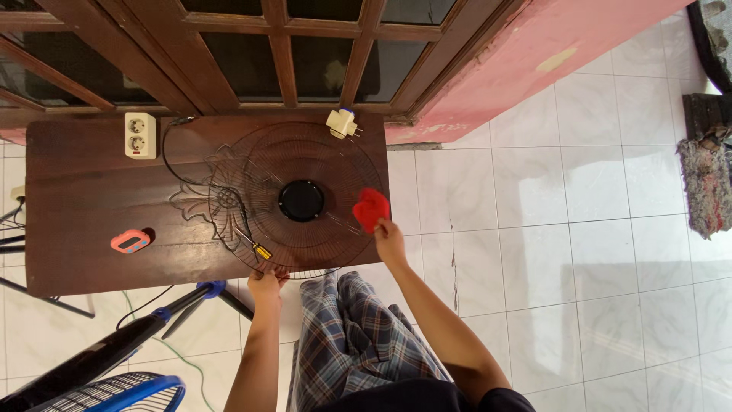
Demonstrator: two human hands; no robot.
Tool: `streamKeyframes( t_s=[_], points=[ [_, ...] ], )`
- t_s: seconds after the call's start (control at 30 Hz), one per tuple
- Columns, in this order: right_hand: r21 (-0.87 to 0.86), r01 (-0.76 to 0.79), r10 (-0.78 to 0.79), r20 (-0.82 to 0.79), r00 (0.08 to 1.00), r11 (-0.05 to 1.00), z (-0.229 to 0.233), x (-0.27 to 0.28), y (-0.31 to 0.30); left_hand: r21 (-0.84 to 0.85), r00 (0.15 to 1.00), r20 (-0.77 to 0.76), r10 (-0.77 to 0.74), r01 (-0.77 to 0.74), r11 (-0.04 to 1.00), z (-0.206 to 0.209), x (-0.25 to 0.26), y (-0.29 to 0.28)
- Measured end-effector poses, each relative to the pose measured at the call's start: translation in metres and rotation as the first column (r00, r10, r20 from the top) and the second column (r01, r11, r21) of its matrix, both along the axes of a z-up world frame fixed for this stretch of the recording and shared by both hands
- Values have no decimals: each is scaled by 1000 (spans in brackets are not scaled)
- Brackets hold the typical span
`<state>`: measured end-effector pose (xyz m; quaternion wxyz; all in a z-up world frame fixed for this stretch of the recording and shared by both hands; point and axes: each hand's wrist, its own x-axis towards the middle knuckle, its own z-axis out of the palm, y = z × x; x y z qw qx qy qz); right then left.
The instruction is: The person assembles a standing electric fan by attaching the front cage, inserting the fan blade, securing it with a nut, and then attaching the rear cage. The person uses a screwdriver to tighten the nut.
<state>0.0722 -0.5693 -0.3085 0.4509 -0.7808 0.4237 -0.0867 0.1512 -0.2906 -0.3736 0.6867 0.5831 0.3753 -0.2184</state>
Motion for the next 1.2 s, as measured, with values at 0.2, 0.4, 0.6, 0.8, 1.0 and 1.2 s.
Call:
streamKeyframes(
  t_s=[0.2, 0.4, 0.6, 0.8, 1.0, 1.2],
  points=[
    [55, 209, -212, 52, 976, 976, 1, -13, -29, 30, 983, 179, 47, -54, 998, 32, 3, 4],
    [235, 100, -67, -145, 987, 967, -2, 2, -19, 35, 874, 486, 19, -41, 999, 56, 3, 25],
    [85, -253, 257, -40, 966, 964, -8, 14, -3, -47, 852, 519, 69, -53, 998, 99, 4, 31],
    [-6, -241, 241, 57, 969, 971, 54, 6, -3, -89, 876, 482, 15, 32, 996, 149, 4, 33],
    [-300, -511, 574, 181, 798, 805, 202, -22, -22, -35, 930, 358, -82, 101, 994, 201, -10, 44],
    [-128, -902, 909, -18, 417, 412, 307, -53, -31, -59, 972, 180, -149, 162, 985, 229, -43, 37]
  ],
)
